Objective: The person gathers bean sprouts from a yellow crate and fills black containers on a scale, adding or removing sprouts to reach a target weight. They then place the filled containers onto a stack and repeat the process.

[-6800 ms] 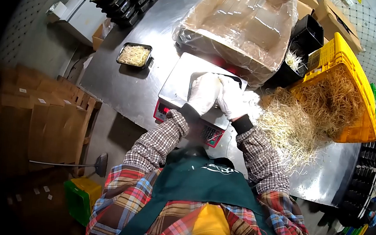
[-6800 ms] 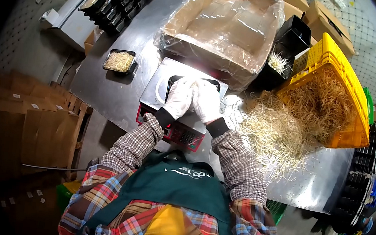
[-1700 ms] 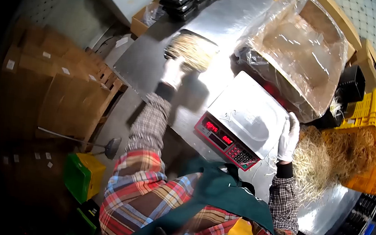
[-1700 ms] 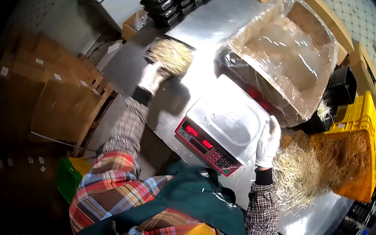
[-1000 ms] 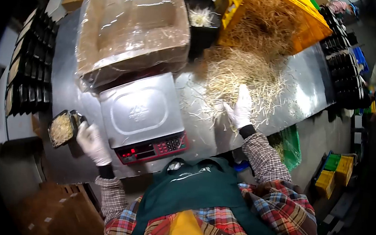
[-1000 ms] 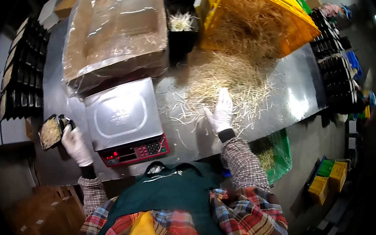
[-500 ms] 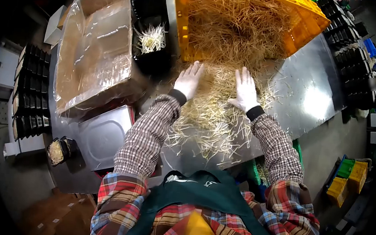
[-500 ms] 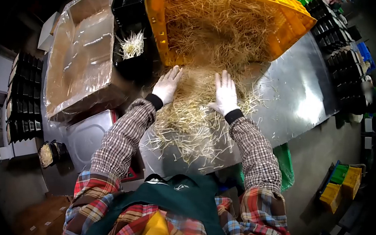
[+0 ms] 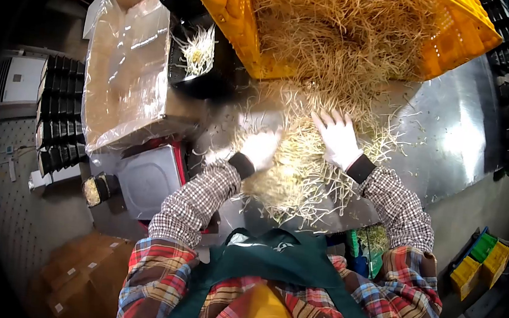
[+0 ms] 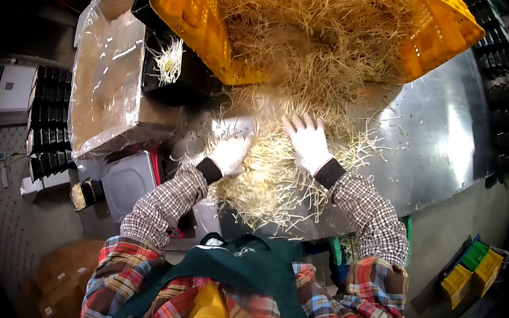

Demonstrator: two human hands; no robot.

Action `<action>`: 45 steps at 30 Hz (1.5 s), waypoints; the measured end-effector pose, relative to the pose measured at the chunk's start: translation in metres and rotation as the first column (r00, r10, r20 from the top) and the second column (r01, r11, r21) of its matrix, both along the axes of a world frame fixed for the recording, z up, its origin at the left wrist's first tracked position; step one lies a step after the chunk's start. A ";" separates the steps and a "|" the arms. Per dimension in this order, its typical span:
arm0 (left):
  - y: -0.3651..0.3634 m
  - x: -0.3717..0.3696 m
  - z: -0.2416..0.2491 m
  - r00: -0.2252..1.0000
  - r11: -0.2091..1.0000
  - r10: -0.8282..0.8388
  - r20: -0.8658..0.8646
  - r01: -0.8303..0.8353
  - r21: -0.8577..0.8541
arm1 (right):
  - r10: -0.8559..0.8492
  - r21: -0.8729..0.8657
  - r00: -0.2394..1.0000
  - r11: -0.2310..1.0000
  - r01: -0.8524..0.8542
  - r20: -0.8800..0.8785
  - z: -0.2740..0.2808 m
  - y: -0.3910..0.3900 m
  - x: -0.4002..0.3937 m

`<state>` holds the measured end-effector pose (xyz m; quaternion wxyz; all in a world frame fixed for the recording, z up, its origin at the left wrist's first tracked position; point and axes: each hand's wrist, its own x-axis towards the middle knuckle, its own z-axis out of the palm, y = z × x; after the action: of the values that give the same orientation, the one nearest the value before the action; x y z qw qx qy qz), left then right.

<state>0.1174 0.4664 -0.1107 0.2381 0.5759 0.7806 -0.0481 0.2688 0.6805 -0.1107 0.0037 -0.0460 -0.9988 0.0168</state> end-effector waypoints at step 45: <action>-0.004 -0.015 -0.030 0.979 0.975 0.191 0.076 -0.198 0.105 | 0.061 -0.254 0.998 0.966 -0.051 0.032 0.006 -0.015 -0.016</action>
<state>0.1019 0.4623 -0.1409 0.2345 0.5104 0.8265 0.0380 0.2527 0.6654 -0.1044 -0.0223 -0.0184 -0.9893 0.1432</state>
